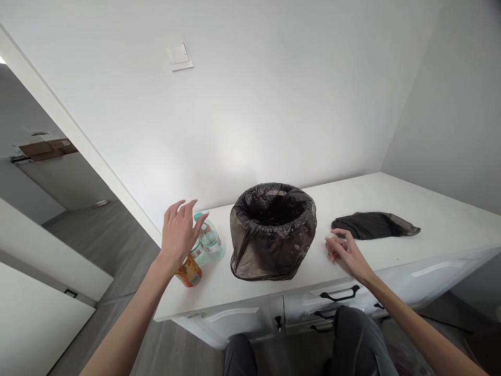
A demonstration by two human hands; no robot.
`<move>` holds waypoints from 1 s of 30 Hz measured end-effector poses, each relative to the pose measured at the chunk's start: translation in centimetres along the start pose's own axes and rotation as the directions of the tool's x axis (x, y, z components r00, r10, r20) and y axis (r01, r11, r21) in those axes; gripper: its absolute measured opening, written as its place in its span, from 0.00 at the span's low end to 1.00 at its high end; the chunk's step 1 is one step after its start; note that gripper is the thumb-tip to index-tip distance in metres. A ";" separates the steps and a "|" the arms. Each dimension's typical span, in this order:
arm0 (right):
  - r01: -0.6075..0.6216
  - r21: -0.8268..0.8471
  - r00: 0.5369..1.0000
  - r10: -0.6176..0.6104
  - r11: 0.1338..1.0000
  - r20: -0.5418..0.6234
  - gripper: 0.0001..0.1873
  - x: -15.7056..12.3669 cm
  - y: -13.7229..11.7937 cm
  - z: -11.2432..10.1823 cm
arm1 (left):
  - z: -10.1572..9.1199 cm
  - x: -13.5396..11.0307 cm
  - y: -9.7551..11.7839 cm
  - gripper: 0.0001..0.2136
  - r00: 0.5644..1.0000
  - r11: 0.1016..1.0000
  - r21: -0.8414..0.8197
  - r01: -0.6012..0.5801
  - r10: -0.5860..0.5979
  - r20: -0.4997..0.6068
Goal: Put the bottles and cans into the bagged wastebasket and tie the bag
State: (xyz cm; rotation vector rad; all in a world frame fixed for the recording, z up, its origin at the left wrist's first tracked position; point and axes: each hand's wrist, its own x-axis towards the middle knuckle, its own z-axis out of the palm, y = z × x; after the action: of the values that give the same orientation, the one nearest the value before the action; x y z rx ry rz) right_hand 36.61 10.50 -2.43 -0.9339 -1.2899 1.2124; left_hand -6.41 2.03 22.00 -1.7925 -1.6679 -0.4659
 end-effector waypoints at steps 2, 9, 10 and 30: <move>0.000 0.009 1.000 0.001 1.000 -0.005 0.28 0.0 -0.1 0.1 | 0.8 0.2 -0.2 0.23 0.994 1.000 0.017 -0.025 0.023 0.109; 0.016 -0.024 1.000 -0.015 1.000 0.021 0.27 0.1 0.1 0.3 | 0.9 -0.6 0.0 0.23 0.951 0.984 -0.178 0.022 0.034 0.308; 0.016 -0.028 1.000 -0.016 0.999 0.026 0.27 0.1 0.1 0.3 | 0.3 -0.5 0.2 0.23 0.958 0.981 -0.188 0.047 0.009 0.286; 0.037 -0.131 0.999 -0.033 0.991 0.039 0.25 0.4 0.6 0.2 | -8.4 8.5 11.2 0.16 0.898 0.822 -0.520 -0.231 0.386 0.212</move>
State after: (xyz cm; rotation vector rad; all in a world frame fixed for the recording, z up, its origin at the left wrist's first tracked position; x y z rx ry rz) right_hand 36.31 10.92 -2.94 -0.9832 -1.4236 1.1324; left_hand 7.04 3.00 31.28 -2.5800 -1.4861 -0.5039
